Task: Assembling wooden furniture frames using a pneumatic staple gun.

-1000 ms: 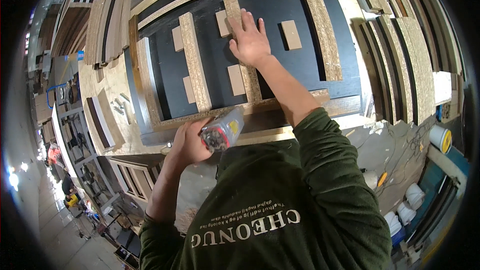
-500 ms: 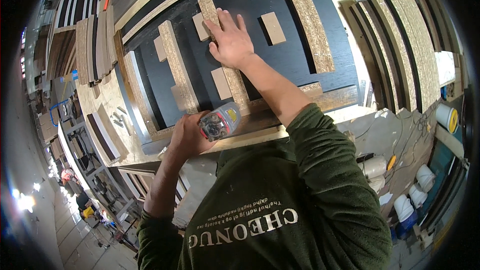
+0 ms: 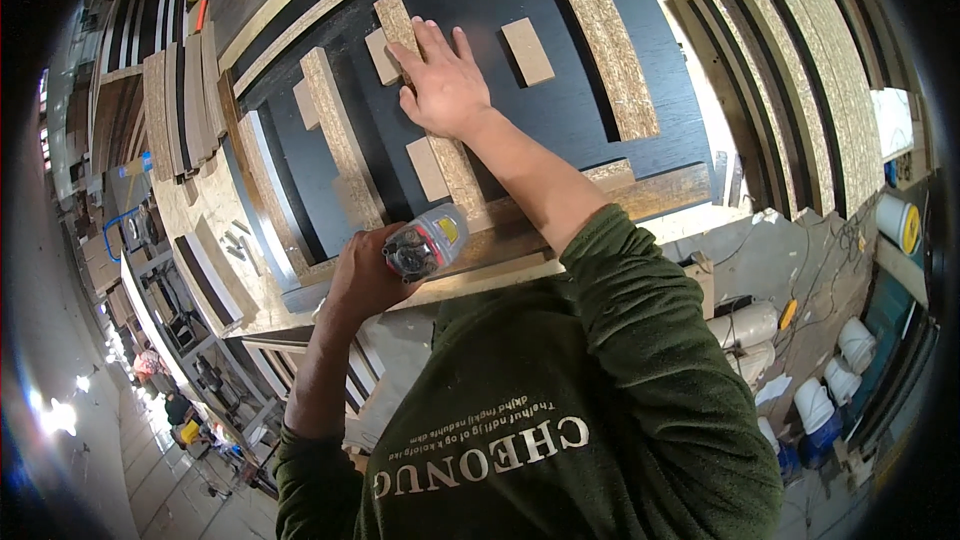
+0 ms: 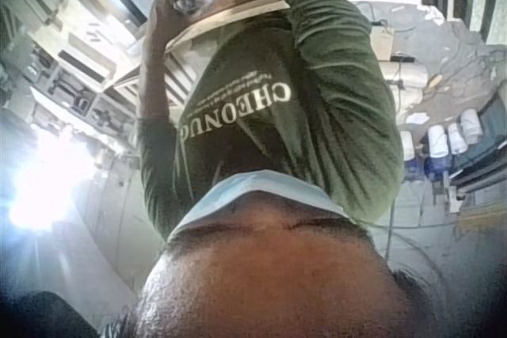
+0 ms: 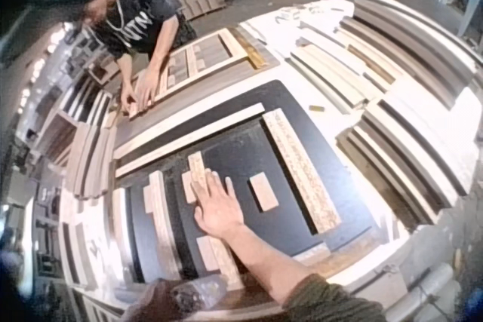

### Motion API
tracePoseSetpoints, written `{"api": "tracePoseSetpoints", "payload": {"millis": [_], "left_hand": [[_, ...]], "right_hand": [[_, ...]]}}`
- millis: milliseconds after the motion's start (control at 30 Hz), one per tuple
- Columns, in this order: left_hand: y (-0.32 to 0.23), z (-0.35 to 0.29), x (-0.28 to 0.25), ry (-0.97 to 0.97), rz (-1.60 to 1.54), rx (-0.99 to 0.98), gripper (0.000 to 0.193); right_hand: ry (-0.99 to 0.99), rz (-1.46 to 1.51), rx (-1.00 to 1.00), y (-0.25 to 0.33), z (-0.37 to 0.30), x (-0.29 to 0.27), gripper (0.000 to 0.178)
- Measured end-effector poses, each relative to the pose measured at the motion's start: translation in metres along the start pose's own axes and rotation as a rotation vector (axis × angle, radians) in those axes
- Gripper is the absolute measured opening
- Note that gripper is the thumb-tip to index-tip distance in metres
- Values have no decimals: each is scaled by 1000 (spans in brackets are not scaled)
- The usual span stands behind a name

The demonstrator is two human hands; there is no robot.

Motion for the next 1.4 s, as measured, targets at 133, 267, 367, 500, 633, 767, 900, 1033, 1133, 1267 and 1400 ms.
{"api": "tracePoseSetpoints", "payload": {"millis": [133,267,367,500,633,767,900,1033,1133,1267,1400], "left_hand": [[5,-2,3,-32,26,32,44],[-3,-1,-4,-11,-17,24,41],[0,-1,-4,-18,-19,41,39],[-1,-1,-4,-1,29,28,40],[0,-1,-3,7,32,15,42],[0,-2,-2,-10,40,7,43],[1,-5,-1,-35,58,4,45],[4,-4,2,-41,23,17,46],[-1,-7,-3,-4,-56,16,46],[-15,-4,-7,-145,143,87,45],[-3,3,2,-51,78,72,46]], "right_hand": [[-23,14,-20,-1,0,2,58],[-17,6,-11,-1,1,2,58],[-10,12,-4,-1,1,1,59],[-9,9,0,-1,1,1,60],[-10,13,-1,1,1,1,60],[-12,-4,3,1,2,0,60],[-22,-10,-5,1,1,1,60],[-21,3,-1,1,1,1,60],[31,14,10,2,1,1,59],[0,-4,12,-2,1,0,58],[-1,10,-2,3,2,1,59]]}}
Point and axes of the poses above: each hand's wrist, its own z-axis towards the middle knuckle, its own x-axis out of the palm, y = z × x, the point moved 1 cm from there along z, towards the middle knuckle, and after that the axes turned 13 degrees about z, right-handed, at the moved point
